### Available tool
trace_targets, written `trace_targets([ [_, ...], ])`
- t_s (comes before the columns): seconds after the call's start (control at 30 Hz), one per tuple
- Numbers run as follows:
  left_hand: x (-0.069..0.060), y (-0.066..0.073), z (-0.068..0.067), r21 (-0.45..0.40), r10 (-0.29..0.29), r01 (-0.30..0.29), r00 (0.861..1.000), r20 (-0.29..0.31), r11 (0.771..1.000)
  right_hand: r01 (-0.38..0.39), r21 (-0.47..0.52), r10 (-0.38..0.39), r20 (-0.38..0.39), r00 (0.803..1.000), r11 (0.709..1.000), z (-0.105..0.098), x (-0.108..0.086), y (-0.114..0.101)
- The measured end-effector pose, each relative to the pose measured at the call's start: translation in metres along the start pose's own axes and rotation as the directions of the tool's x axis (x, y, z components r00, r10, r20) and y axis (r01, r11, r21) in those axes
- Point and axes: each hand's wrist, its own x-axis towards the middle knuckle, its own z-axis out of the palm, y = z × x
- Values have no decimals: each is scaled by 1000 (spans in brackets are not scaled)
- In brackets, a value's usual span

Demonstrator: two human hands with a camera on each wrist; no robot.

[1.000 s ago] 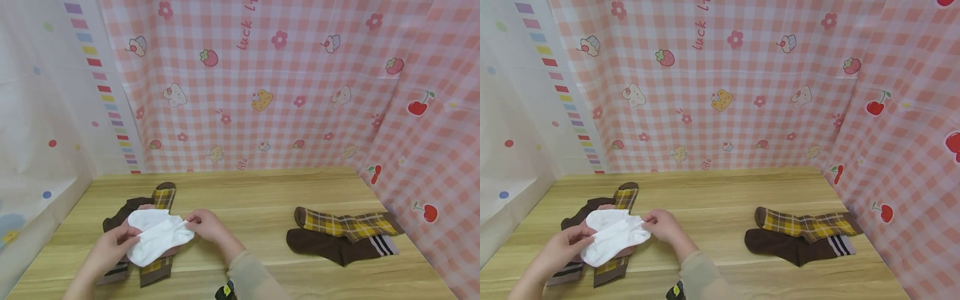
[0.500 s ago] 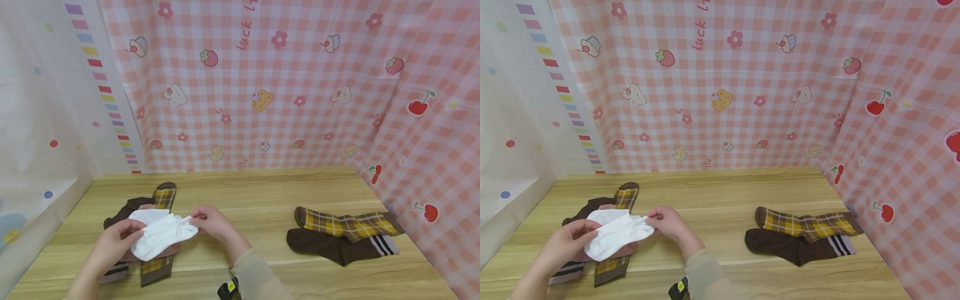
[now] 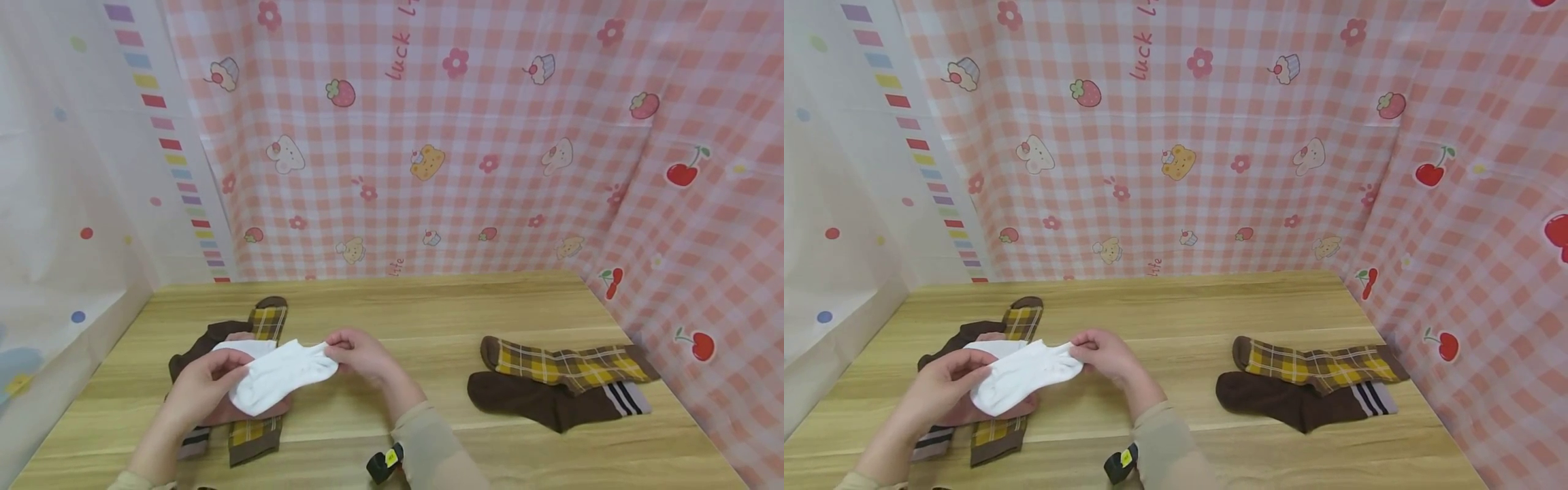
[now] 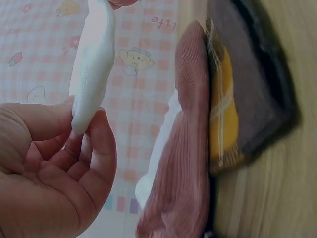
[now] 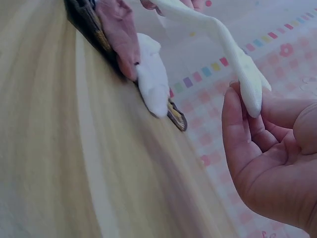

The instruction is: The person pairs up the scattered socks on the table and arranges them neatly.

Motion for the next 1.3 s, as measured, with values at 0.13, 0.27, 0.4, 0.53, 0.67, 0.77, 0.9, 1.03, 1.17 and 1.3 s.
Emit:
trace_targets([
  [0.13,5,6,5,-32,21,-21,1000,3,999,5,-21,-5,2,1000,1000,-10,-3,-3],
  [0.27,11,11,11,-37,61,-61,998,10,997,12,-35,-12,3,1000,999,-20,-5,-4],
  [0.4,16,17,18,-16,111,-111,994,9,994,35,-18,-34,8,999,999,-29,-6,-5],
  [0.53,21,22,24,11,119,-119,993,9,993,40,-23,-40,-6,999,999,-38,-8,-5],
  [0.67,26,30,30,25,121,-121,993,3,992,25,-65,-27,-33,999,998,-47,-10,-4],
  [0.77,30,36,35,49,136,-136,991,-12,990,18,-87,-22,-48,999,996,-53,-11,-3],
  [0.9,35,43,42,80,155,-152,987,-33,985,16,-89,-22,-73,997,996,-61,-12,-3],
  [1.03,42,50,49,79,151,-147,987,-54,986,15,-90,-25,-114,993,996,-68,-14,-2],
  [1.17,50,55,58,67,149,-145,987,-66,987,8,-85,-21,-149,989,996,-76,-17,-2],
  [1.3,58,58,65,80,159,-154,985,-65,985,-9,-81,-7,-192,981,997,-83,-20,-2],
])
